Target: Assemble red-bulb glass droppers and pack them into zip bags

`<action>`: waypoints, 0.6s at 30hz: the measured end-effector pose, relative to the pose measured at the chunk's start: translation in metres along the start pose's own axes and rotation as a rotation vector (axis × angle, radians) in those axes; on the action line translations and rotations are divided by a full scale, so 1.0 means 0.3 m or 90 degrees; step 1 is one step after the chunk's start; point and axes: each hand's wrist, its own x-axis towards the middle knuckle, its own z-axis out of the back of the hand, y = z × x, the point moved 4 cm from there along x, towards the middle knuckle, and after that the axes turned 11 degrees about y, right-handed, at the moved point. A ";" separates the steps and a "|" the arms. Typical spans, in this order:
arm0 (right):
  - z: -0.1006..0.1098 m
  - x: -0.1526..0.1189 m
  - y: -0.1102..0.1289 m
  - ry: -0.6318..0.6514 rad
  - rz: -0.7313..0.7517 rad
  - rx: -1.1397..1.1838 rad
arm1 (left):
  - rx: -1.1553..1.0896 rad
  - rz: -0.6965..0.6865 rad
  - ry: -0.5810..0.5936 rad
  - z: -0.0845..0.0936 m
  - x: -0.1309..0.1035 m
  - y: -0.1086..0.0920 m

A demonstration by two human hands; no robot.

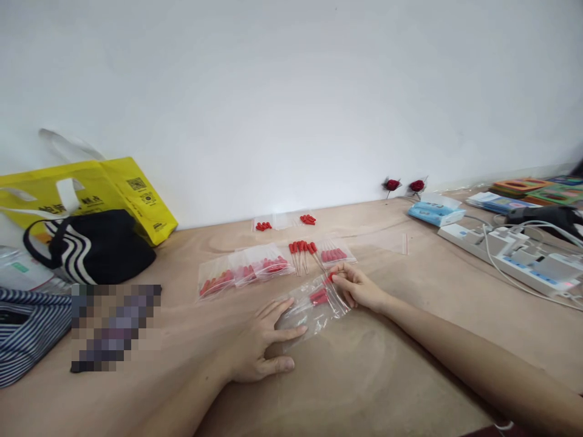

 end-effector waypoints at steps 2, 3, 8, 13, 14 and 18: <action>-0.002 0.013 -0.006 0.048 -0.025 -0.021 | 0.000 0.001 -0.002 0.002 0.000 -0.001; 0.001 0.021 -0.011 0.056 -0.041 -0.026 | 0.001 0.000 -0.003 0.004 0.001 -0.003; -0.013 0.056 -0.029 0.079 -0.083 -0.032 | 0.006 -0.005 -0.009 0.009 0.002 -0.008; -0.066 0.047 -0.017 0.179 -0.046 0.039 | -0.006 -0.023 -0.037 0.007 -0.001 -0.008; -0.059 0.046 -0.015 0.169 -0.048 0.025 | -0.008 -0.030 -0.047 0.007 -0.002 -0.008; 0.024 0.066 0.003 0.035 -0.055 -0.167 | -0.011 -0.031 -0.077 0.003 -0.007 -0.004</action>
